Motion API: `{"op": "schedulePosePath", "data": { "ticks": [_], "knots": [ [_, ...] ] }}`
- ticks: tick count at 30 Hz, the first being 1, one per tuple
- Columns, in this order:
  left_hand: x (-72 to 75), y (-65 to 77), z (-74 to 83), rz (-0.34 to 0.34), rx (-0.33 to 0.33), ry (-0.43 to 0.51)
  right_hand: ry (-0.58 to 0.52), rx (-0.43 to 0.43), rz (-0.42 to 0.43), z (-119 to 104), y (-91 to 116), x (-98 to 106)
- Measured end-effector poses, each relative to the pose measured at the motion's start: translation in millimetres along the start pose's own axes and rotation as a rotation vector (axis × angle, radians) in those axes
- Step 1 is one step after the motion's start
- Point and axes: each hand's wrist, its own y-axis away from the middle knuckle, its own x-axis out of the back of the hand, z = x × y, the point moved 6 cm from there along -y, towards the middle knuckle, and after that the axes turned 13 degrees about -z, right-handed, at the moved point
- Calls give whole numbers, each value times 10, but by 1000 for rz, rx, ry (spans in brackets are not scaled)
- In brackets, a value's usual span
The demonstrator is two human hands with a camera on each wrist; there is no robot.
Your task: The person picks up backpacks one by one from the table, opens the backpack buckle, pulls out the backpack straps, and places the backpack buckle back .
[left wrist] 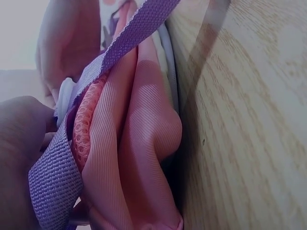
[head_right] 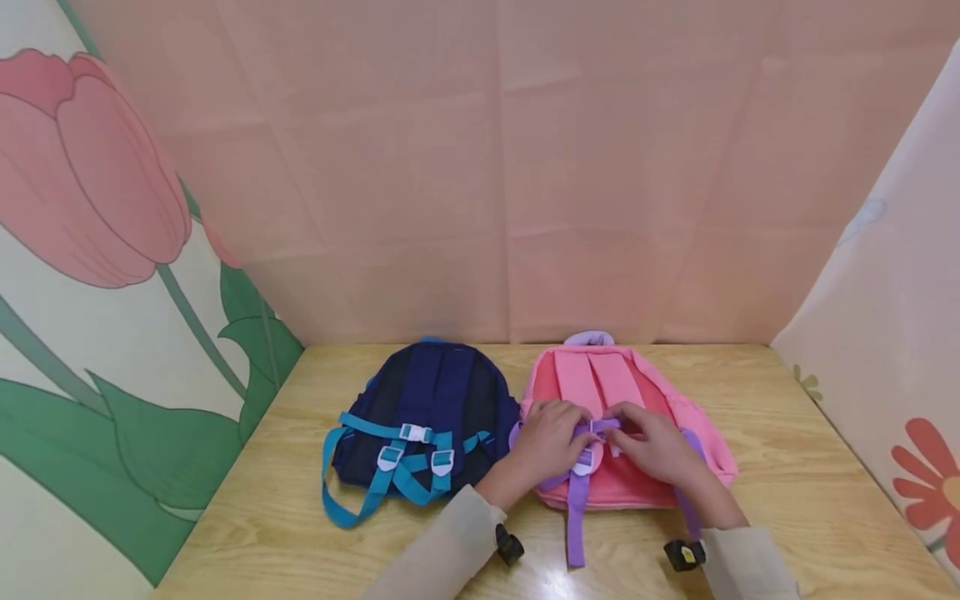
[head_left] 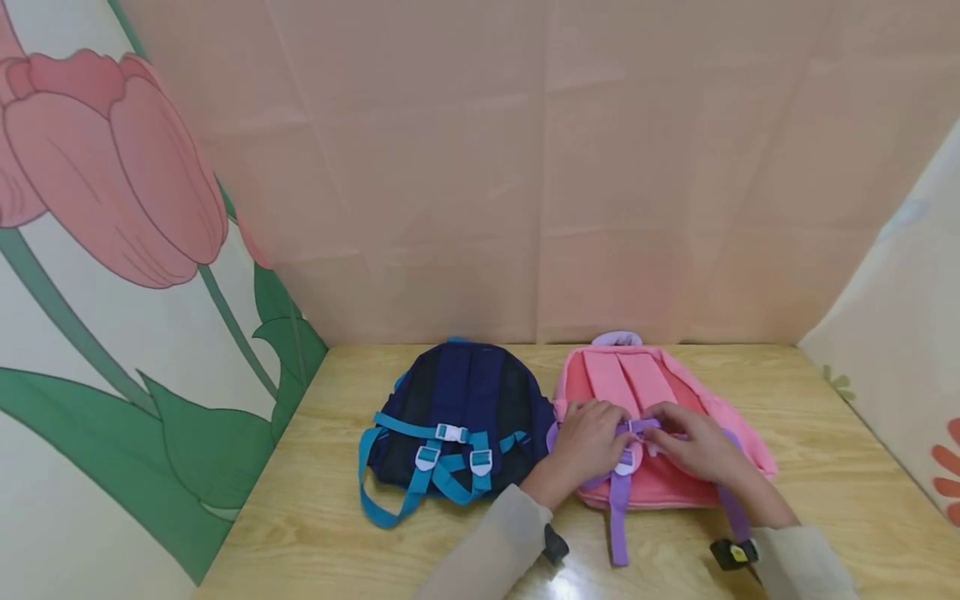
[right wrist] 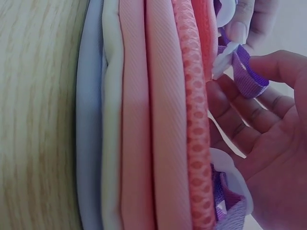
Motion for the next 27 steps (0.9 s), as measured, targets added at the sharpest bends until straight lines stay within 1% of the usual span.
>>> {"op": "schedulePosePath", "data": {
  "ticks": [5,7,15,21,27],
  "knots": [
    [-34,2,3,-40,14,5,-21,-12,-49,-14,-5,-26],
    [-36,0,5,-42,14,3,-26,-6,-57,-26,-13,-32],
    [-5,-3,8,-15,9,-2,-17,25,-52,-78,-50,-22],
    [3,6,-5,0,10,6,-38,4,-48,-67,-34,-13],
    [12,13,-4,24,8,1,-25,-14,-33,-45,-22,-6]
  ]
}}
